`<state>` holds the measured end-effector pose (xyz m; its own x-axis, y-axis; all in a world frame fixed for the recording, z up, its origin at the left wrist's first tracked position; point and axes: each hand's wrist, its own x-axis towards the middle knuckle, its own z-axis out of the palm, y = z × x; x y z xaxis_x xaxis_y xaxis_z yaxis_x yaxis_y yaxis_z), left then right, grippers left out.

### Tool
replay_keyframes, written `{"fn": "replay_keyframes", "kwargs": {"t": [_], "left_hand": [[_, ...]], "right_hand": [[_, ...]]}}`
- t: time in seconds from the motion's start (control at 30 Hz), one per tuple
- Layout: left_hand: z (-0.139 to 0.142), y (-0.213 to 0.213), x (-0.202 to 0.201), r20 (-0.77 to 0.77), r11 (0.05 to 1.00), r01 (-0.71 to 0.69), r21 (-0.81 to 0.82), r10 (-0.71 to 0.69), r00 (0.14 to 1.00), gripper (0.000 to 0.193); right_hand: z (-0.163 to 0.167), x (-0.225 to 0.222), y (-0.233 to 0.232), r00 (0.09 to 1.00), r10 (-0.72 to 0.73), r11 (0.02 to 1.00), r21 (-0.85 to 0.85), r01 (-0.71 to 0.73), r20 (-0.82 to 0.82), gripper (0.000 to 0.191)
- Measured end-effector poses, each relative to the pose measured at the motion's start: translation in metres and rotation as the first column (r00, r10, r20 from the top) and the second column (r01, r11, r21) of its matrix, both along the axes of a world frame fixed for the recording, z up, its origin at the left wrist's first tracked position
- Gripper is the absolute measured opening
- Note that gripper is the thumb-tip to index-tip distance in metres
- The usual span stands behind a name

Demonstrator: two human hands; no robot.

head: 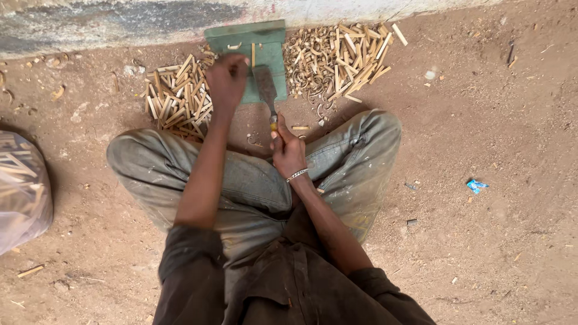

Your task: The person sits on the floor and uses a chisel to repeatedly sharpen small wooden sticks on a green block, creating wood shavings. The person occasionally pauses to inspect the sharpened sticks.

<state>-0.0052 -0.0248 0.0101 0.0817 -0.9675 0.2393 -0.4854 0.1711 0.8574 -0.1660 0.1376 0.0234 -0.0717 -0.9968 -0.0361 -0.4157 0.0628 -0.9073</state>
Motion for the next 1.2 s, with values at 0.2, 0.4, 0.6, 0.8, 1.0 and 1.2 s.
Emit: {"fn": "replay_keyframes", "kwargs": {"t": [0.2, 0.4, 0.6, 0.8, 1.0, 1.2], "left_hand": [[-0.019, 0.07, -0.009, 0.501, 0.928, 0.372, -0.018, -0.313, 0.807, 0.042], [-0.033, 0.062, -0.015, 0.407, 0.928, 0.373, 0.011, -0.345, 0.846, 0.046], [-0.014, 0.015, -0.025, 0.19, 0.995, 0.01, 0.102, -0.029, 0.981, 0.013], [-0.018, -0.044, -0.045, 0.343, 0.976, -0.109, 0.187, 0.039, 0.939, 0.006], [-0.029, -0.028, -0.021, 0.178, 0.952, -0.119, 0.283, 0.07, 0.982, 0.017], [-0.017, -0.031, -0.016, 0.106, 0.932, -0.196, 0.305, 0.171, 0.98, 0.024]], "right_hand": [[0.0, 0.018, 0.0, 0.983, 0.002, 1.0, 0.024, 0.002, -0.185, 0.049], [-0.008, 0.015, -0.009, 0.976, -0.038, 0.977, -0.214, -0.009, -0.215, 0.045], [-0.015, 0.002, 0.014, 0.997, -0.032, 0.997, 0.061, 0.036, -0.069, 0.05], [-0.014, -0.009, 0.012, 0.999, -0.017, 1.0, 0.024, 0.018, -0.046, 0.051], [-0.013, -0.007, 0.012, 1.0, -0.027, 0.999, 0.023, 0.027, -0.002, 0.052], [-0.013, -0.006, 0.012, 1.0, -0.017, 1.0, -0.003, 0.017, 0.014, 0.052]]}}
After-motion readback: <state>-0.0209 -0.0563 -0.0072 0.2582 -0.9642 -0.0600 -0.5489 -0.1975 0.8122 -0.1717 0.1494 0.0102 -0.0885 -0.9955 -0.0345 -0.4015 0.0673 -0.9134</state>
